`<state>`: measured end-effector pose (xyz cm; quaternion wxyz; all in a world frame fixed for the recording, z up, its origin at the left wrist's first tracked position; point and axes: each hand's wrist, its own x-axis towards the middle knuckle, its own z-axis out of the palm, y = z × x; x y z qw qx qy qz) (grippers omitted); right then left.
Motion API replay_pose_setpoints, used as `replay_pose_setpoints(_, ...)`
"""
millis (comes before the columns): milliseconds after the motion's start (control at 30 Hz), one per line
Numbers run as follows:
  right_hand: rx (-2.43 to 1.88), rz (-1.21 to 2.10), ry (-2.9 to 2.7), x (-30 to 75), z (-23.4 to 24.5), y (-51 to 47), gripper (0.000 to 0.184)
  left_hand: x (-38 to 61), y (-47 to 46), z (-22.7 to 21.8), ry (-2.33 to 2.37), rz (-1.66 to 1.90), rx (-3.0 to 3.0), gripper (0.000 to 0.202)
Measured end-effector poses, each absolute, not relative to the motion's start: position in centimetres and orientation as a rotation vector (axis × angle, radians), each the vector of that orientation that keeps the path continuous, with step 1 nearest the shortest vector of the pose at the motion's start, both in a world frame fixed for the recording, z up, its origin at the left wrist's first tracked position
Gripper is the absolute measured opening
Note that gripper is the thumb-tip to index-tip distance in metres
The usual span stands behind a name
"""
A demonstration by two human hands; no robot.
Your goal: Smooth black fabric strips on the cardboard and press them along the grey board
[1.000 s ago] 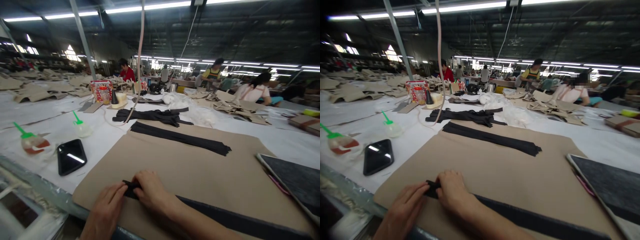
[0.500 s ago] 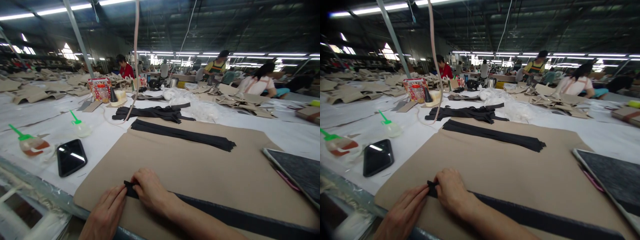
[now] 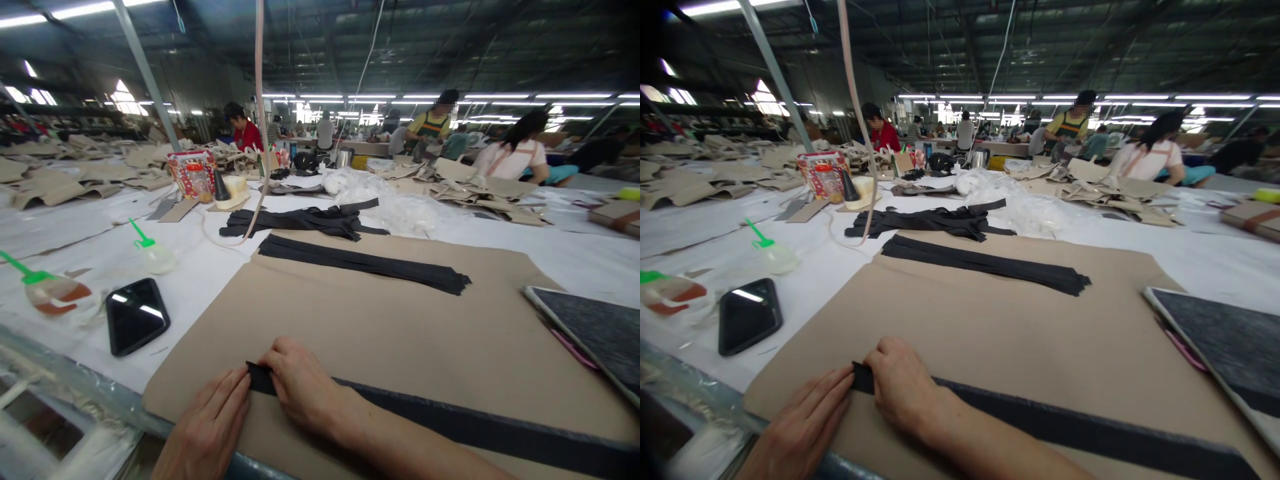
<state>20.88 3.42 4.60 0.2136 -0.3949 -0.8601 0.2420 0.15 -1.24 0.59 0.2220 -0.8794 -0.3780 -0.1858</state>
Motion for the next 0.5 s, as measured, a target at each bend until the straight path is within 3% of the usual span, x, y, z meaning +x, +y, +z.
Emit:
replay_pose_setpoints(167,-1.059,0.576,-2.464,21.1,4.26,3.07,0.029,0.03,-1.42,0.19,-1.11,-0.524,-2.441,0.036)
replay_pose_setpoints(500,-1.053,0.368,-2.599,21.24,4.71,2.46,0.019,0.43,-1.44,0.92,-1.131,-0.511,-2.431,0.035)
